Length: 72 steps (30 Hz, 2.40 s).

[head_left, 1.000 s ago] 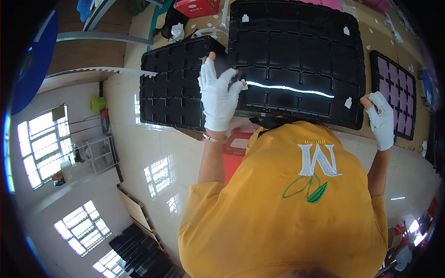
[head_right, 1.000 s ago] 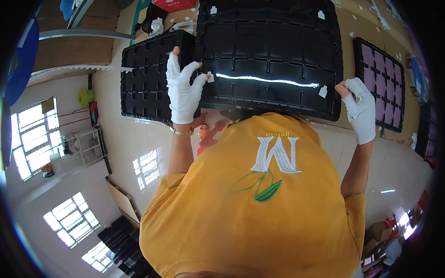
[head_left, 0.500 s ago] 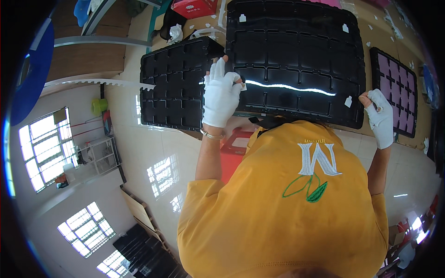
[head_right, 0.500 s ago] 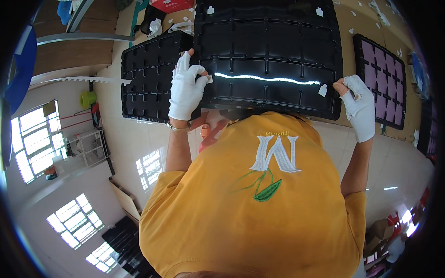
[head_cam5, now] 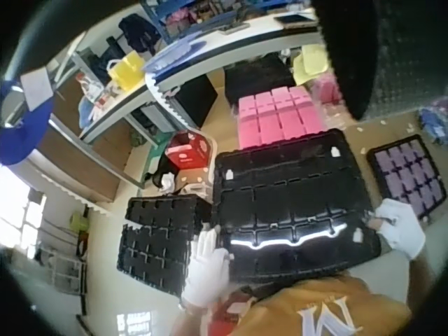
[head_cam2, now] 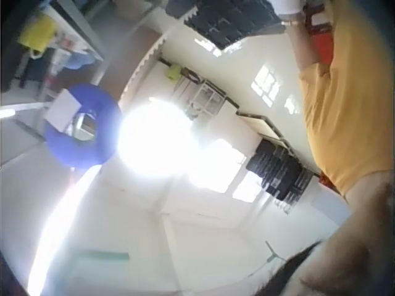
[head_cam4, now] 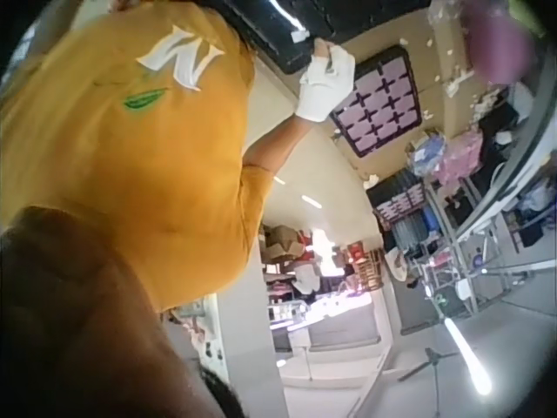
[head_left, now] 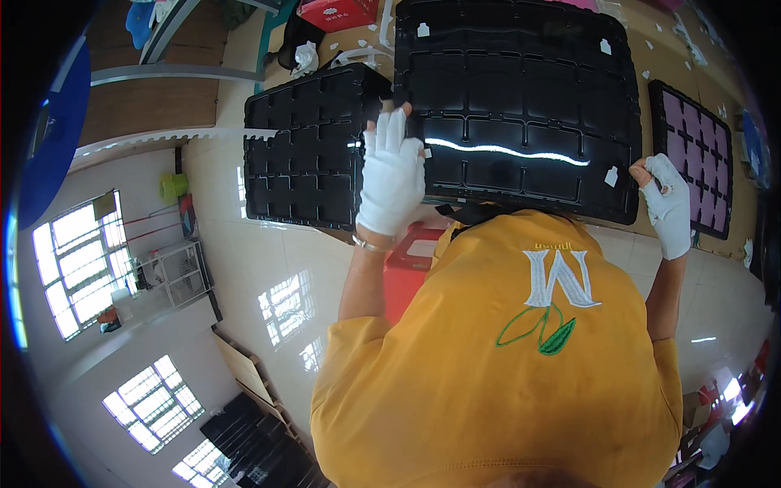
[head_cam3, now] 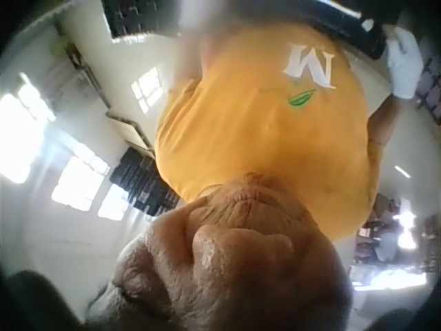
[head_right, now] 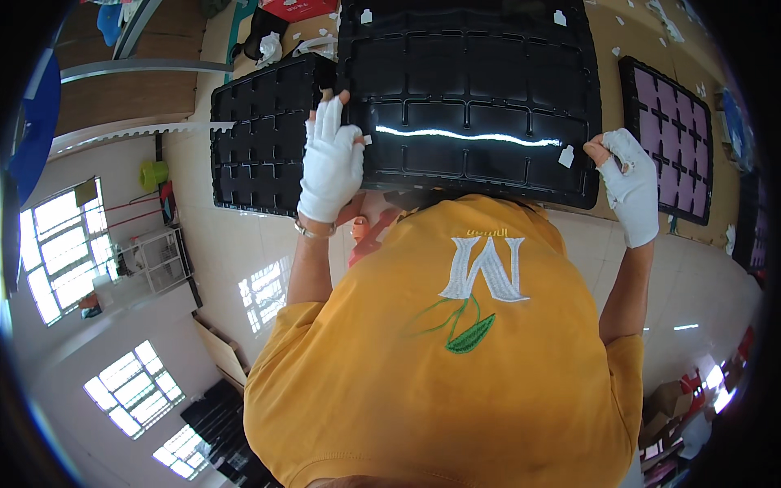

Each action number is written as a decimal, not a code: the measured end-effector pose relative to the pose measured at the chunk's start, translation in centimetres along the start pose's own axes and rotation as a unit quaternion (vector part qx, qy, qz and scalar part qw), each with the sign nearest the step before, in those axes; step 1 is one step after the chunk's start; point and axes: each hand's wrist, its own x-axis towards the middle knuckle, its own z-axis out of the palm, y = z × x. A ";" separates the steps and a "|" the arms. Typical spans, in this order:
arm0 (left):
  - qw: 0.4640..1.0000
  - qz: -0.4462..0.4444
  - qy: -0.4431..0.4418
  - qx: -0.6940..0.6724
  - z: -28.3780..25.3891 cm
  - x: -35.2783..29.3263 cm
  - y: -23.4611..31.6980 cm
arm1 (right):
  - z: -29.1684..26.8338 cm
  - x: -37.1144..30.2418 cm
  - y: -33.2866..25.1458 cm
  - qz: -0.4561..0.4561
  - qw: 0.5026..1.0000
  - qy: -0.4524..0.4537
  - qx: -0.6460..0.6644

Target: The person assembles black plastic trays by peeling off small white protective stickers from the surface. They then place pink foam inserts into the compartments of the trays. The person repeats this process for multiple trays, stacking the completed units on the table.

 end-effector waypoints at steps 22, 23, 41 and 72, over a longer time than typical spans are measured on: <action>0.994 0.096 0.044 0.013 3.4 19.4 -11.5 | 0.2 -0.3 0.3 0.012 0.999 0.042 -0.007; 0.996 0.071 0.003 0.053 3.6 19.7 -10.8 | 0.2 -0.4 0.0 0.016 0.999 0.044 -0.005; 0.999 0.024 0.014 0.025 5.4 19.9 -10.6 | 1.0 -0.5 1.1 -0.001 0.997 0.067 0.037; 0.986 0.098 0.023 0.129 3.9 18.6 -8.5 | 0.8 -0.3 0.5 -0.001 0.998 0.067 0.011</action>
